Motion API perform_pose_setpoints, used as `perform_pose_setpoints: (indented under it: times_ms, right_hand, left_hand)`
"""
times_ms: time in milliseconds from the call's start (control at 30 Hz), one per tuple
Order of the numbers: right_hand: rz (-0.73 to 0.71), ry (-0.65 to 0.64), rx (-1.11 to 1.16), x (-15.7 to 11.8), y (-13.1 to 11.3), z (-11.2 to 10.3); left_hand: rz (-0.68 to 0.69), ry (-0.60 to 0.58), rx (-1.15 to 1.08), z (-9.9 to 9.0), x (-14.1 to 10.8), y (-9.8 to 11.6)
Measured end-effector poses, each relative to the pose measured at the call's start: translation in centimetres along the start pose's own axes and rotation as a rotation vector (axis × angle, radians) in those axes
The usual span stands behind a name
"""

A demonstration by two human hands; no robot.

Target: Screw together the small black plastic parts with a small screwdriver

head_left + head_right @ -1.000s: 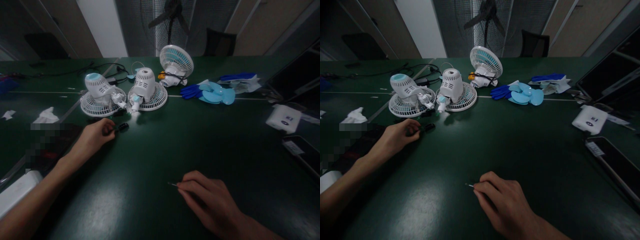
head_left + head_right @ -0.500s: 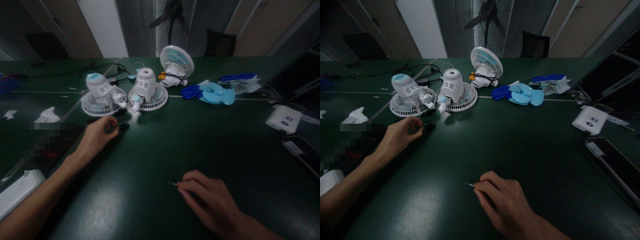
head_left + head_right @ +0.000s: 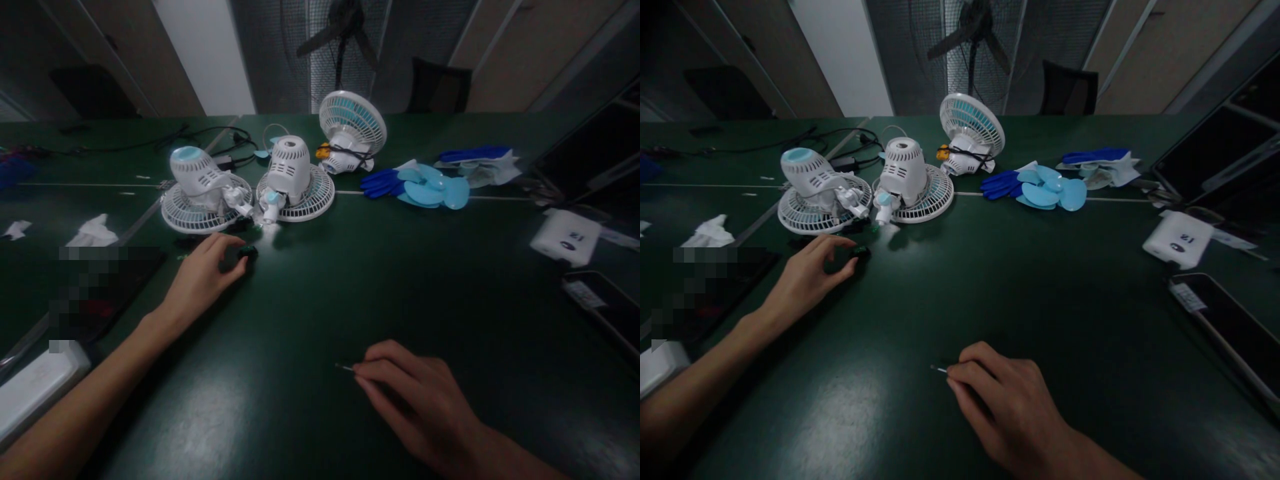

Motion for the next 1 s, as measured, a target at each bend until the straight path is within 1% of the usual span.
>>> perform_pose_setpoints:
  times_ms: [133, 200, 233, 300, 367, 467, 533, 567, 667, 867, 1000]
  right_hand:
    - [-0.002, 0.008, -0.003, 0.1, 0.0, 0.1]
    - [-0.002, 0.005, 0.003, 0.2, 0.0, 0.1]
    - [0.0, 0.003, 0.001, 0.2, -0.1, 0.1]
    - [0.004, 0.002, -0.011, 0.3, -0.1, 0.1]
    - [0.013, -0.003, -0.021, 0.2, 0.0, 0.2]
    - [0.025, -0.014, -0.021, 0.0, 0.2, 0.3]
    - [0.029, -0.012, -0.025, 0.0, 0.2, 0.3]
    - [0.03, -0.009, -0.031, 0.0, 0.2, 0.3]
    - [0.023, -0.004, -0.049, 0.1, 0.1, 0.2]
    - [0.016, 0.001, -0.054, 0.2, -0.1, 0.2]
    - [0.0, -0.01, -0.051, 0.3, -0.2, 0.3]
  left_hand:
    - [-0.025, -0.074, -0.058, 1.0, -0.1, 0.0]
    - [-0.024, -0.142, -0.132, 1.5, -0.4, 0.7]
    - [-0.01, -0.184, -0.179, 1.8, -0.7, 1.5]
    - [0.031, -0.281, -0.28, 2.2, -1.5, 3.6]
    - [0.077, -0.365, -0.372, 2.5, -2.6, 6.4]
    - [0.172, -0.442, -0.476, 2.8, -4.5, 10.7]
    - [0.237, -0.478, -0.514, 3.1, -5.6, 12.8]
    - [0.264, -0.488, -0.527, 3.1, -6.0, 13.5]
    - [0.304, -0.488, -0.547, 3.3, -6.7, 14.4]
    - [0.311, -0.481, -0.556, 3.3, -7.0, 14.5]
    - [0.31, -0.505, -0.586, 3.2, -7.3, 14.9]
Point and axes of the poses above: each hand's wrist, its own x-axis towards the middle knuckle, its own z-axis out of the palm, y = z × x, the point moved 6 cm from there along x, towards the middle knuckle, and after that the axes turned 14 degrees about y, right-handed, at the moved point
